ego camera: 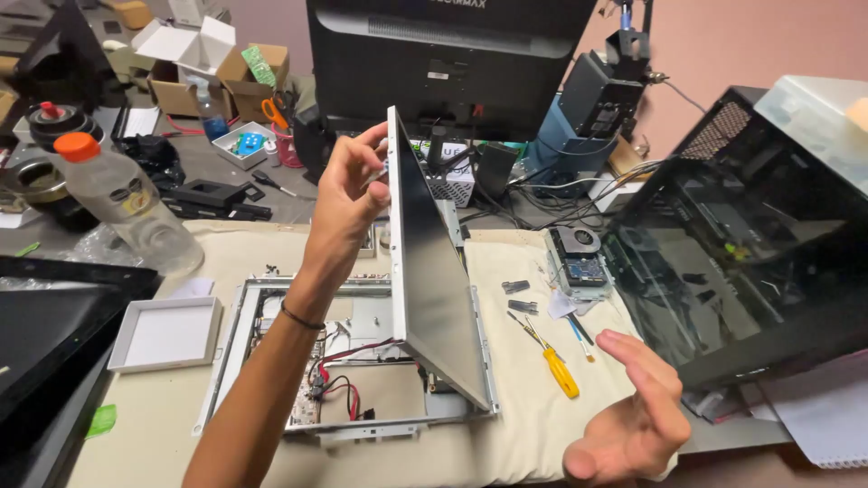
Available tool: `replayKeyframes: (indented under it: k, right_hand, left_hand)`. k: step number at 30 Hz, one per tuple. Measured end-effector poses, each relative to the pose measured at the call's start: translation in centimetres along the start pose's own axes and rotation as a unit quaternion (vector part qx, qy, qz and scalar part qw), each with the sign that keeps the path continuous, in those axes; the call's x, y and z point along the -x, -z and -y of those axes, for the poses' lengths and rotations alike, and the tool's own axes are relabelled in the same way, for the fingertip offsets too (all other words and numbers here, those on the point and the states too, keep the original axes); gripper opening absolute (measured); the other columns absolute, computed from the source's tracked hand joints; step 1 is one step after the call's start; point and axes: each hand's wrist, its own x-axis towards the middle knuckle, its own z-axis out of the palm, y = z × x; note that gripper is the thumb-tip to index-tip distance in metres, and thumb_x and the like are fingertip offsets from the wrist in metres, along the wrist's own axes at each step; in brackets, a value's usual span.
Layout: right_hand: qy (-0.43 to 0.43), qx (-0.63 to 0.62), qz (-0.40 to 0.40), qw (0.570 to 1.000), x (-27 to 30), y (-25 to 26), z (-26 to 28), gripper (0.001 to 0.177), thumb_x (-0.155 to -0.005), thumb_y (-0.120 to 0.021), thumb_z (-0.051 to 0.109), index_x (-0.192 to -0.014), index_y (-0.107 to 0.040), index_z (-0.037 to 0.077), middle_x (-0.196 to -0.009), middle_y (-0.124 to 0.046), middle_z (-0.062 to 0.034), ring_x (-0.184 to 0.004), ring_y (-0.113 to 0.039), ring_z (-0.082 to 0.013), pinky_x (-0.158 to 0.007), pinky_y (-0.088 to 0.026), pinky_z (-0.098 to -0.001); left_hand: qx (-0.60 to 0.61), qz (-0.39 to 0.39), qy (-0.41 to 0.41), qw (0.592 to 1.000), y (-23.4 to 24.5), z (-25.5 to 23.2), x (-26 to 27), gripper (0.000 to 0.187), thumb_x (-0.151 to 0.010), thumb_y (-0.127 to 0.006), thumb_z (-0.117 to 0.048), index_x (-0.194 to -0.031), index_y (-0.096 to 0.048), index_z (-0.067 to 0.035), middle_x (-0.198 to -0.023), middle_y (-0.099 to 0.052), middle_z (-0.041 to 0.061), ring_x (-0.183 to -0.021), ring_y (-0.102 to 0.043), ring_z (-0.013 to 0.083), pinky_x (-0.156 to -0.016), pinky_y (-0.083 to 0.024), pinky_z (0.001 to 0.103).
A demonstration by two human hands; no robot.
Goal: The person places a cooling fan onto a circuit board inside a metal chassis and secures it using a yellow screwdriver. They then attach a large screen panel to the front of the chassis, aligning it with the frame.
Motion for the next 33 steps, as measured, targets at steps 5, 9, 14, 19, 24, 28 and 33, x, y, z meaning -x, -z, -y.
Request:
replayKeyframes:
  k: [5,9,14,19,24,28,33]
  right_hand:
    - [0.025,0.07,0.012,0.997,-0.9,0.2,2.1,0.088,-0.095,-0.064,0.076,-0.145,-0.045,0.005,-0.122,-0.069,-0.0303,-0.111,-0.074,-0.0403,-0.105,-0.065,-0.0525]
    - [0.049,0.148,0.074,0.985,-2.6,0.3,3.4,0.079,-0.093,-0.078,0.057,-0.131,-0.063,-0.01,-0.114,-0.074,-0.0298,-0.098,-0.075,-0.0387,-0.088,-0.067,-0.0482]
    - [-0.01,0.226,0.137,0.964,-3.2,1.1,4.1,0.068,-0.093,-0.092,0.038,-0.135,-0.069,-0.01,-0.107,-0.079,-0.0197,-0.089,-0.077,-0.0257,-0.085,-0.065,-0.0372]
    - [-0.045,0.289,0.148,0.945,-1.8,2.3,2.4,0.055,-0.093,-0.098,0.034,-0.125,-0.073,-0.004,-0.098,-0.076,-0.0079,-0.081,-0.071,-0.0201,-0.072,-0.055,-0.0345]
    - [-0.209,0.258,0.152,0.931,1.2,2.6,-0.6,0.051,-0.086,-0.1,0.016,-0.117,-0.067,-0.007,-0.094,-0.081,-0.014,-0.077,-0.08,-0.0264,-0.08,-0.067,-0.0391]
    - [-0.349,0.198,0.15,0.904,2.2,2.2,-1.7,0.06,-0.089,-0.092,0.019,-0.131,-0.058,-0.004,-0.101,-0.083,-0.017,-0.083,-0.083,-0.0272,-0.078,-0.067,-0.0377]
    - [-0.359,0.137,0.155,0.91,2.1,1.9,-2.0,0.063,-0.097,-0.081,0.013,-0.15,-0.053,-0.007,-0.143,-0.069,-0.0257,-0.133,-0.07,-0.0368,-0.12,-0.053,-0.0434]
  left_hand:
    - [0.002,0.008,0.02,1.0,-4.1,2.1,-2.1,0.129,-0.07,-0.078,-0.096,-0.157,-0.035,-0.01,-0.167,-0.049,0.023,-0.157,-0.054,0.0336,-0.137,-0.041,0.047]
    - [-0.09,0.058,0.064,0.992,-7.5,2.3,-3.7,0.142,-0.065,-0.069,-0.099,-0.169,-0.03,-0.011,-0.171,-0.048,0.024,-0.157,-0.054,0.0365,-0.13,-0.045,0.056]
    - [-0.08,0.096,0.091,0.988,-10.4,2.9,-5.1,0.108,-0.081,-0.082,-0.067,-0.166,-0.041,-0.015,-0.165,-0.055,0.015,-0.146,-0.061,0.0295,-0.121,-0.051,0.047]
    - [-0.098,0.148,0.137,0.975,-11.8,3.6,-5.2,0.11,-0.081,-0.081,-0.066,-0.171,-0.033,-0.023,-0.163,-0.058,0.014,-0.142,-0.062,0.0299,-0.117,-0.051,0.044]
    - [-0.117,0.227,0.125,0.959,-11.4,7.4,-4.1,0.1,-0.093,-0.076,-0.061,-0.173,-0.033,-0.019,-0.173,-0.048,0.019,-0.159,-0.051,0.034,-0.127,-0.045,0.047]
    - [-0.118,0.246,0.115,0.955,-10.1,9.7,-2.7,0.086,-0.102,-0.068,-0.056,-0.17,-0.038,-0.013,-0.168,-0.053,0.02,-0.158,-0.053,0.0332,-0.13,-0.043,0.046]
    - [-0.249,0.293,0.208,0.899,-7.7,10.7,1.5,0.088,-0.101,-0.059,-0.058,-0.176,-0.03,-0.022,-0.185,-0.032,0.004,-0.165,-0.042,0.0259,-0.114,-0.05,0.042]
